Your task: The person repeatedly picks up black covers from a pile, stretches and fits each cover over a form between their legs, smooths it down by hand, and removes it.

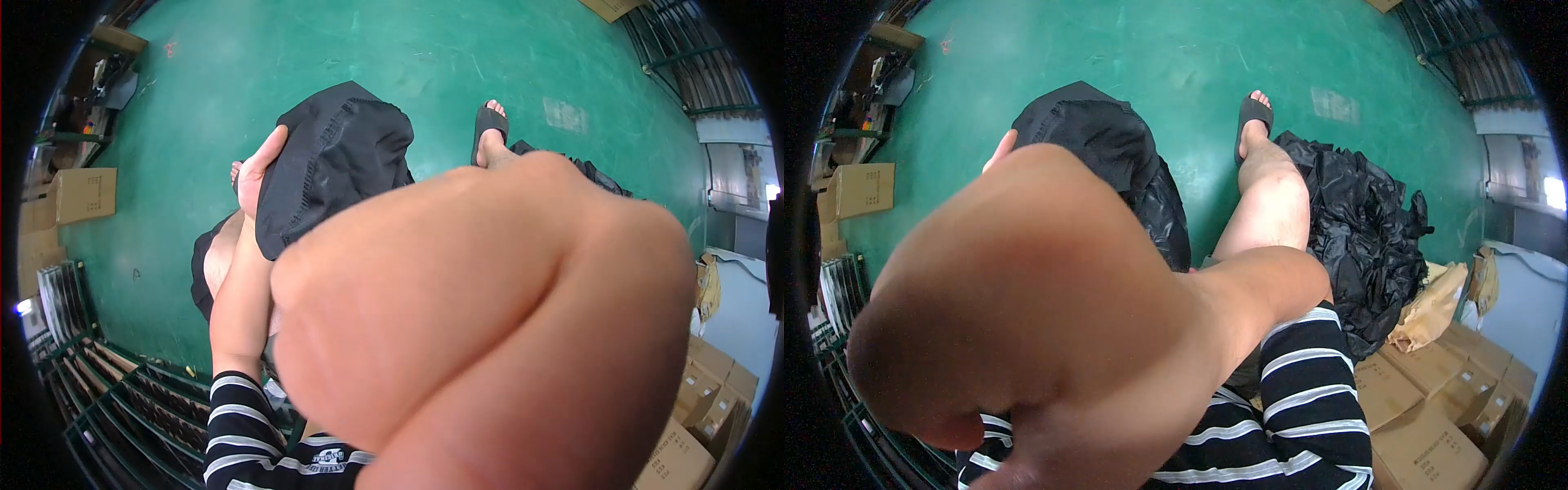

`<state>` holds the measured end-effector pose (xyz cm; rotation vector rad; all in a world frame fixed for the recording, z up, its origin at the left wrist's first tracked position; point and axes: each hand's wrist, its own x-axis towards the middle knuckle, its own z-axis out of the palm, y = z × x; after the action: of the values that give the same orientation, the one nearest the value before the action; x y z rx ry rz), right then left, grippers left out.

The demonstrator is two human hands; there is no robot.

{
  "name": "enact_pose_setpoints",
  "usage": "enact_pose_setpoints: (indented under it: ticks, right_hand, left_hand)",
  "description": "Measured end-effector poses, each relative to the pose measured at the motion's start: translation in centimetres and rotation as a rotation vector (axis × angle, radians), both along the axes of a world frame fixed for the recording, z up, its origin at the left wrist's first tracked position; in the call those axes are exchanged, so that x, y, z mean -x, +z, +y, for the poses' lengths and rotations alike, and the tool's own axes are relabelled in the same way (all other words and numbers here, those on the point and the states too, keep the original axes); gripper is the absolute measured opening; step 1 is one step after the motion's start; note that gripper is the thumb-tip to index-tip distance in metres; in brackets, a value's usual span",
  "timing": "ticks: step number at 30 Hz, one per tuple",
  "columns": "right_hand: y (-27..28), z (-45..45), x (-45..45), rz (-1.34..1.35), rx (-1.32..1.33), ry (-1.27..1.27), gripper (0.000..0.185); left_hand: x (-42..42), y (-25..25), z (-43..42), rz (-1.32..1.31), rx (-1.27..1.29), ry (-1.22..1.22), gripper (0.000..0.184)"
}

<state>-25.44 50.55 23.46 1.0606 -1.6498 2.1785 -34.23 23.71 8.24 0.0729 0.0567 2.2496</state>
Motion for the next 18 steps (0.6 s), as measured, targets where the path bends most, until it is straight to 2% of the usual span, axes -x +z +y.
enact_pose_setpoints:
  ticks: [3,11,12,14,18]
  right_hand:
    - [0.1,0.2,-0.4,0.004,-0.001,-0.022,0.014]
    - [-0.2,1.4,-1.3,-0.01,-0.003,-0.091,0.013]
    - [-0.1,0.5,-2.0,-0.01,-0.004,-0.098,0.012]
    - [-0.3,-0.9,-0.7,-0.008,-0.005,-0.111,0.012]
    - [-0.6,0.6,-0.8,-0.014,-0.003,-0.142,0.012]
  left_hand:
    - [0.1,0.4,0.0,0.032,-0.017,-0.032,0.053]
    - [-0.4,3.4,1.0,-0.116,0.377,0.13,0.058]
    - [-0.3,2.6,0.7,-0.114,0.376,0.131,0.058]
    - [0.0,0.8,0.1,0.033,-0.016,-0.057,0.054]
    - [-0.3,1.1,0.0,0.03,-0.017,-0.048,0.054]
